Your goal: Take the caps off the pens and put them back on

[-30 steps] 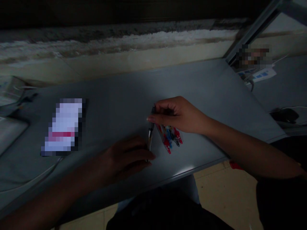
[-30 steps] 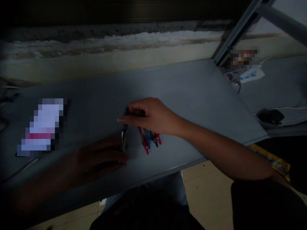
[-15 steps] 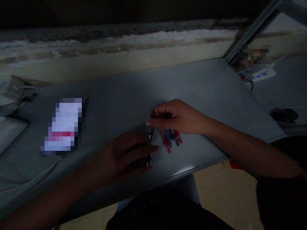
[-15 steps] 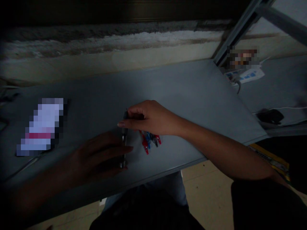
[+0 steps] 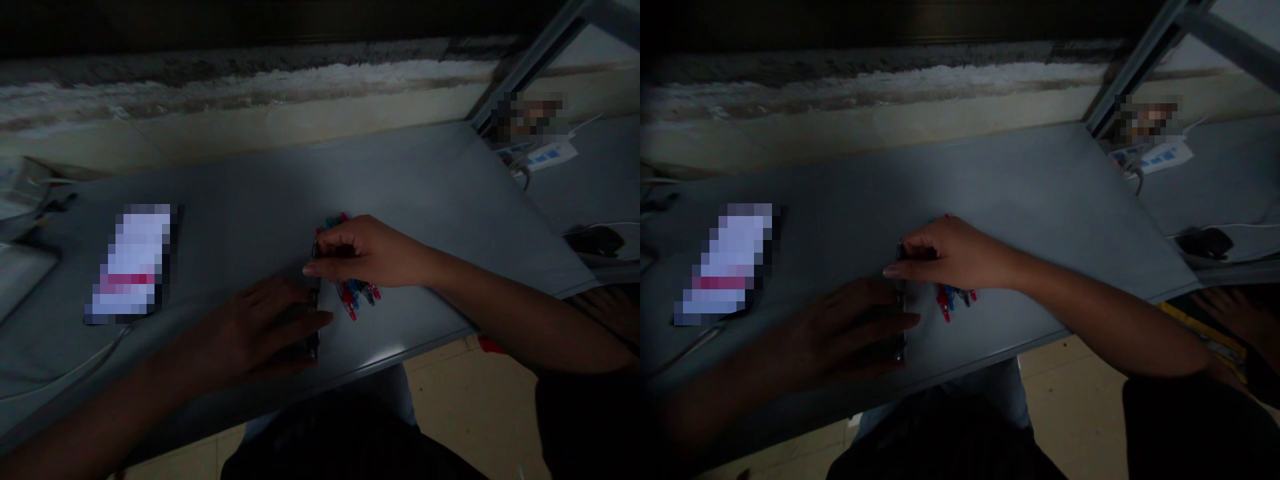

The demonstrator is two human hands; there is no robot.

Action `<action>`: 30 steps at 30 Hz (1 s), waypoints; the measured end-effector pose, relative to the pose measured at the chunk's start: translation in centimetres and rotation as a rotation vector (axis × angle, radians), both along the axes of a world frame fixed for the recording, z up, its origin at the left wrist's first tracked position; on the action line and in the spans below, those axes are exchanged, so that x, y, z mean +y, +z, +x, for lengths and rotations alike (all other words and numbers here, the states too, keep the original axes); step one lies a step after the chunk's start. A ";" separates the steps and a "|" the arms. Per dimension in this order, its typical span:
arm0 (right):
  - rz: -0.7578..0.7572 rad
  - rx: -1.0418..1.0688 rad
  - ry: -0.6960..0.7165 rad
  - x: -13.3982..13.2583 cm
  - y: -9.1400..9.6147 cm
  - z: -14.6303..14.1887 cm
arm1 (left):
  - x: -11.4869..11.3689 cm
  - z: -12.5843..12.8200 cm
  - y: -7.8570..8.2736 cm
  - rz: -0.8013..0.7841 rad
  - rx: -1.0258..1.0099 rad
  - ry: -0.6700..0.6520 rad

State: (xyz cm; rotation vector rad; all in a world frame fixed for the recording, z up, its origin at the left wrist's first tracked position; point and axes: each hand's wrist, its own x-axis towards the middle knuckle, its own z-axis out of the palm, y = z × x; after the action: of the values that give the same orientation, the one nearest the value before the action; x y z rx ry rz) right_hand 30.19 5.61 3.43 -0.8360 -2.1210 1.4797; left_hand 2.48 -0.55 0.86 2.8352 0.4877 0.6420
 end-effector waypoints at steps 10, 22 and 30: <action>-0.118 0.117 -0.080 -0.3 -0.8 -0.4 | -0.2 -0.5 -0.2 -0.038 -0.019 -0.014; -0.250 0.379 -0.197 -0.5 -1.7 -1.2 | -0.4 -0.4 -1.1 -0.062 -0.057 0.031; -0.310 0.353 -0.206 -0.6 -1.2 -1.3 | -0.1 -0.3 -0.3 -0.051 -0.020 0.015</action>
State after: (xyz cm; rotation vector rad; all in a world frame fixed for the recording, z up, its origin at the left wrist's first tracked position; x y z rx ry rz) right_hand 28.91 4.97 2.24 -0.7992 -1.5295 1.7218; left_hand 2.14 -0.60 0.51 2.7769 0.5154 0.6508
